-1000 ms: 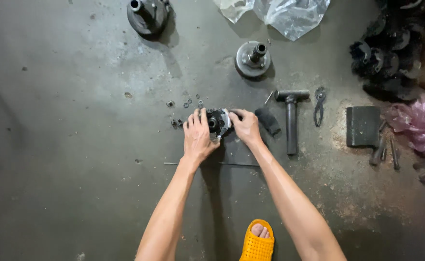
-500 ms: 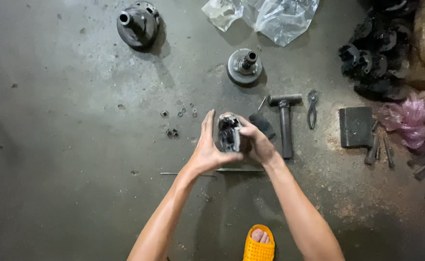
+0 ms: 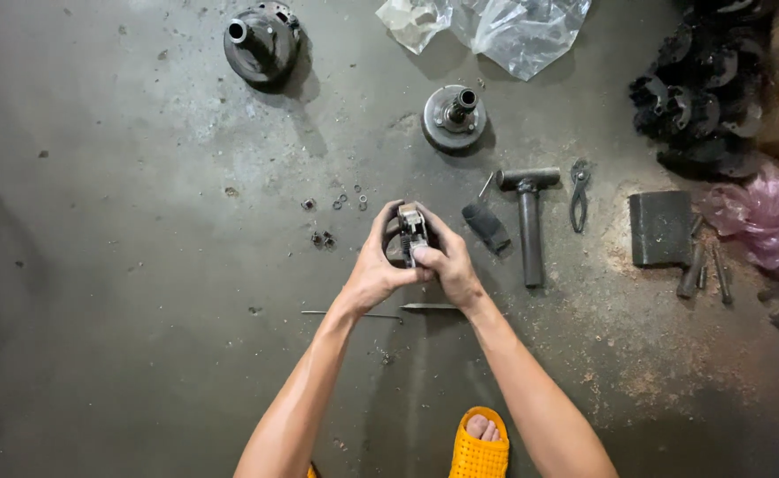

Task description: Assembling a motorcycle clutch assembly by attaching shoes and springs to the hub

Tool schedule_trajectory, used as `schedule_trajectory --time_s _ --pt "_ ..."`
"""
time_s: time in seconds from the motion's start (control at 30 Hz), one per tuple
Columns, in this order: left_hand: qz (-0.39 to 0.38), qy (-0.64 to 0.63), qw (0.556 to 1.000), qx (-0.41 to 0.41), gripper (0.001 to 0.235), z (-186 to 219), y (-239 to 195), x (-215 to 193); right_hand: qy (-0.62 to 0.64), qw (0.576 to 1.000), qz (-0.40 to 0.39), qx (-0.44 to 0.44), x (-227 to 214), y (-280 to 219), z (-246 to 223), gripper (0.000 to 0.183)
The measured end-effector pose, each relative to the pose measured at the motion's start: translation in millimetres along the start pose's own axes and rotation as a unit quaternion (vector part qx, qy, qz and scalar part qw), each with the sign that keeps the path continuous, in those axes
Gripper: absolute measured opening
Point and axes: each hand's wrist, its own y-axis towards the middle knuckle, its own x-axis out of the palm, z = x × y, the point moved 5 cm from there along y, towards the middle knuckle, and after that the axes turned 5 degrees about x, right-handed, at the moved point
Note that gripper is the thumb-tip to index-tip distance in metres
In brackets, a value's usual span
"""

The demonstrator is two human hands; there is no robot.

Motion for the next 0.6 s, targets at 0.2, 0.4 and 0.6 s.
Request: schedule_trajectory --time_s 0.2,0.4,0.6 --pt "0.033 -0.009 0.999 -0.002 0.119 -7 0 4 0.107 0.993 0.042 0.033 0 -2 1 0.076" --pt "0.045 0.011 0.999 0.011 0.115 -1 -3 7 0.025 0.997 0.07 -0.024 9 -12 -20 0.074" --pt "0.054 0.03 0.998 0.007 0.113 -7 -5 8 0.051 0.995 0.08 -0.013 11 -12 -13 0.072"
